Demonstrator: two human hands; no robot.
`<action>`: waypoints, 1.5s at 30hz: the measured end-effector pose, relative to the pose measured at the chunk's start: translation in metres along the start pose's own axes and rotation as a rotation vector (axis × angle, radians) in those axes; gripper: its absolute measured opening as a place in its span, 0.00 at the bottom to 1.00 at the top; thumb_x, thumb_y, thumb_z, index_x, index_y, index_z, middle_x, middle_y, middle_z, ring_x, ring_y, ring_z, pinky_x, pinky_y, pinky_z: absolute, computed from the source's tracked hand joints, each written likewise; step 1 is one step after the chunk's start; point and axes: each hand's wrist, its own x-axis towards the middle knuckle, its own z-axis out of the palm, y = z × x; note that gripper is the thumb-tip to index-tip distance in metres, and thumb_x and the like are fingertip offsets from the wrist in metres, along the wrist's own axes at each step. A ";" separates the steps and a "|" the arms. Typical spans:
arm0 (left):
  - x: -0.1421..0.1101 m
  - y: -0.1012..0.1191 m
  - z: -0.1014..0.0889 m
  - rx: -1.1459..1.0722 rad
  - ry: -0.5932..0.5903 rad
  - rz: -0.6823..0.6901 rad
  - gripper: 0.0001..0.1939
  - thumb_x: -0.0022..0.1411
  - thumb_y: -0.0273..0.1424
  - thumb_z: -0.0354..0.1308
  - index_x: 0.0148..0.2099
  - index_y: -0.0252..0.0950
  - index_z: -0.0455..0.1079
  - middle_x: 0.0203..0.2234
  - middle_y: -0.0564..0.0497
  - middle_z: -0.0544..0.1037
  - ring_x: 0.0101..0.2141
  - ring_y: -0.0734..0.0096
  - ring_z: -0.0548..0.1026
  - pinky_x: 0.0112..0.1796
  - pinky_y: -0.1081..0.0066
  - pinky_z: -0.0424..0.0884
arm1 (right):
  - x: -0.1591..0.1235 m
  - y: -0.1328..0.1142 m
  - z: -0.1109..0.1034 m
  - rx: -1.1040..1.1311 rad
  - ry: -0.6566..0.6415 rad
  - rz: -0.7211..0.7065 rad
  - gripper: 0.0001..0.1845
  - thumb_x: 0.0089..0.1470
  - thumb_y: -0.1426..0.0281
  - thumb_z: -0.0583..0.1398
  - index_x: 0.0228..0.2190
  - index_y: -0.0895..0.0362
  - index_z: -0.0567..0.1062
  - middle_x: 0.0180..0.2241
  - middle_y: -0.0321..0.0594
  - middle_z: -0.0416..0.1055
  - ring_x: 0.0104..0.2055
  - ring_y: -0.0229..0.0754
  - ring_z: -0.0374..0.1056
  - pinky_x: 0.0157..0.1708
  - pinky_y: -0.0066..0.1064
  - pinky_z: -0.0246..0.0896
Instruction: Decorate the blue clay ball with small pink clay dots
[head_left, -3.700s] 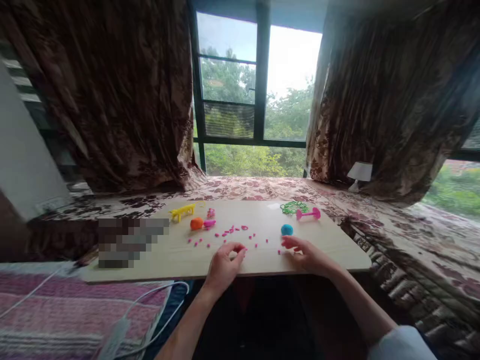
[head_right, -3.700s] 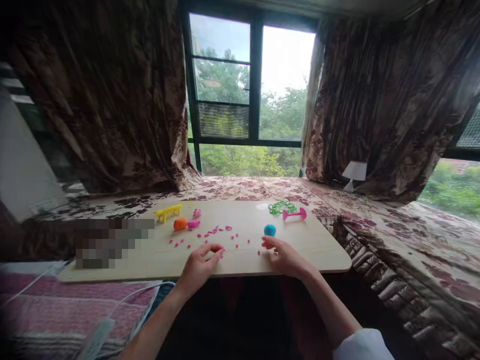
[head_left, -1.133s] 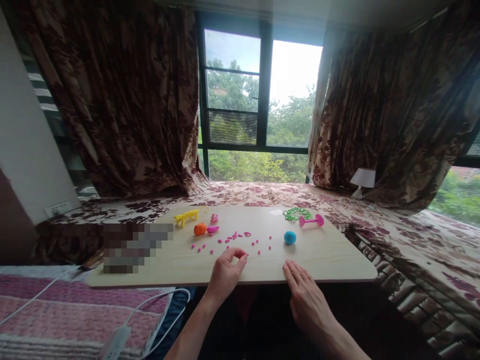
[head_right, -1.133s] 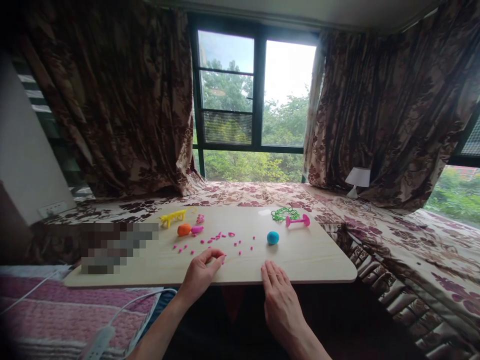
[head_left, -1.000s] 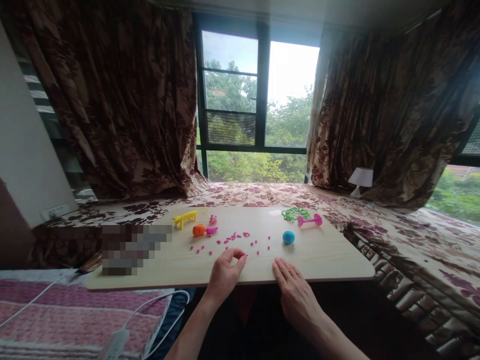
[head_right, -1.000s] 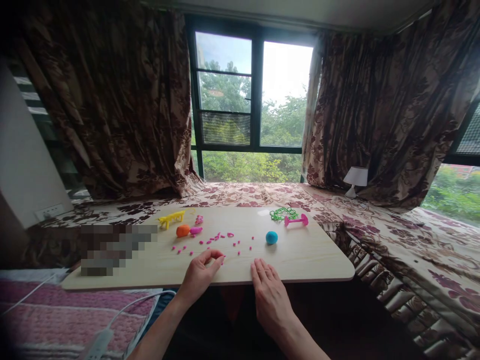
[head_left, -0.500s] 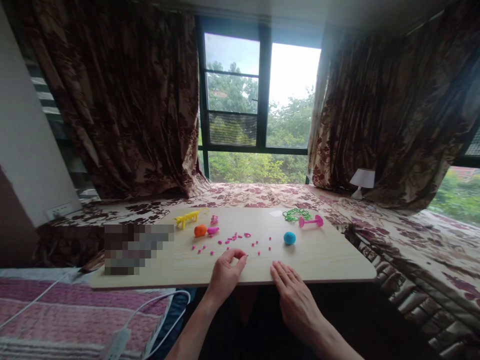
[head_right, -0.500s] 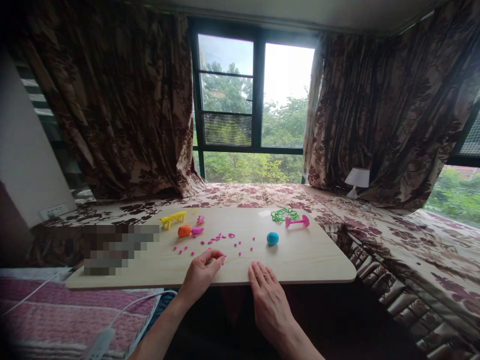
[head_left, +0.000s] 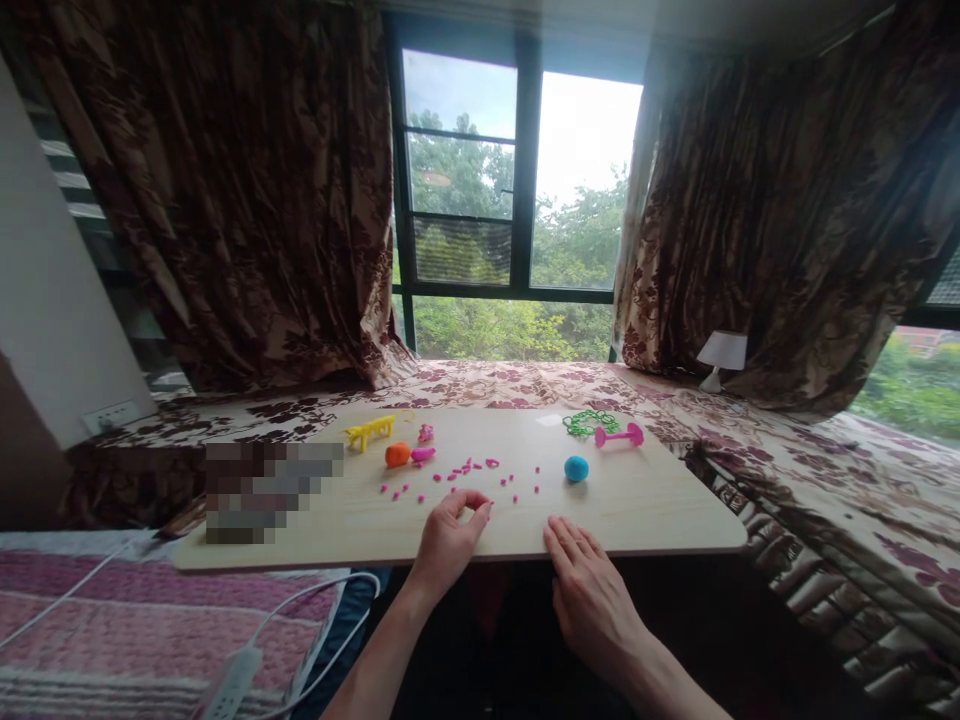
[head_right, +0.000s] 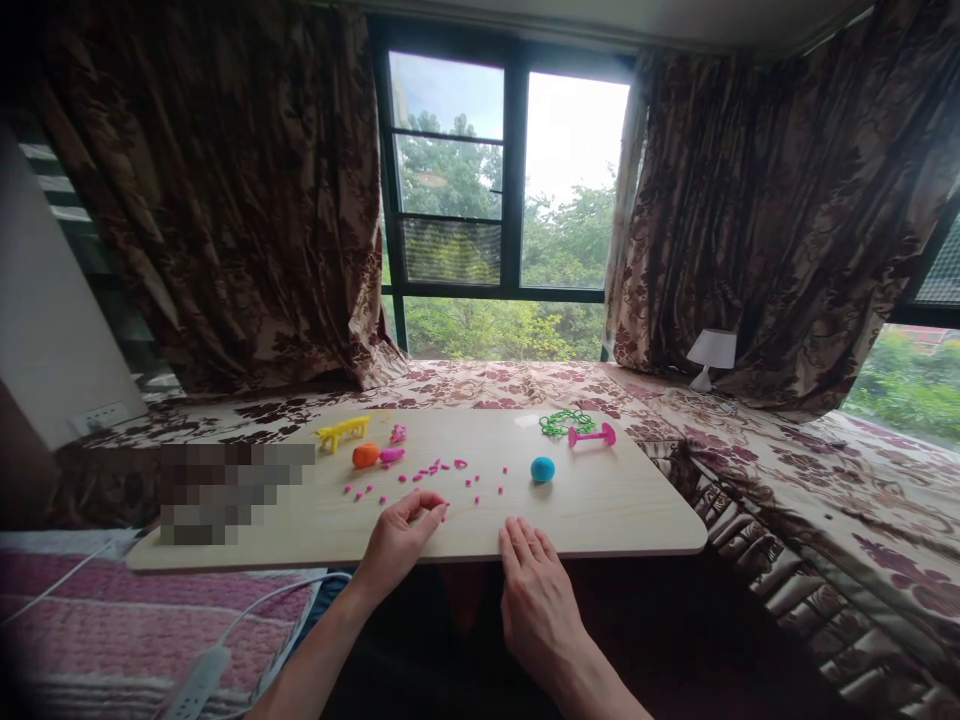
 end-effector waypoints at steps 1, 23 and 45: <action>0.000 0.001 0.000 0.001 -0.003 0.000 0.08 0.53 0.36 0.54 0.30 0.38 0.71 0.26 0.53 0.76 0.31 0.67 0.72 0.34 0.71 0.65 | 0.006 -0.001 -0.001 0.021 -0.012 -0.011 0.34 0.47 0.74 0.51 0.57 0.61 0.55 0.60 0.45 0.48 0.62 0.45 0.43 0.59 0.37 0.36; 0.000 0.005 -0.004 -0.023 -0.023 -0.017 0.09 0.53 0.36 0.53 0.30 0.38 0.70 0.26 0.53 0.75 0.31 0.68 0.71 0.35 0.71 0.64 | 0.062 0.067 -0.016 0.381 -0.243 0.015 0.37 0.39 0.81 0.51 0.55 0.60 0.60 0.56 0.48 0.57 0.59 0.48 0.51 0.56 0.45 0.44; 0.005 0.002 0.000 -0.273 0.025 -0.146 0.08 0.50 0.36 0.58 0.31 0.36 0.70 0.23 0.55 0.73 0.27 0.73 0.71 0.32 0.74 0.66 | 0.067 0.100 -0.020 0.764 0.115 0.262 0.15 0.40 0.78 0.50 0.26 0.58 0.75 0.24 0.38 0.73 0.26 0.38 0.68 0.29 0.29 0.62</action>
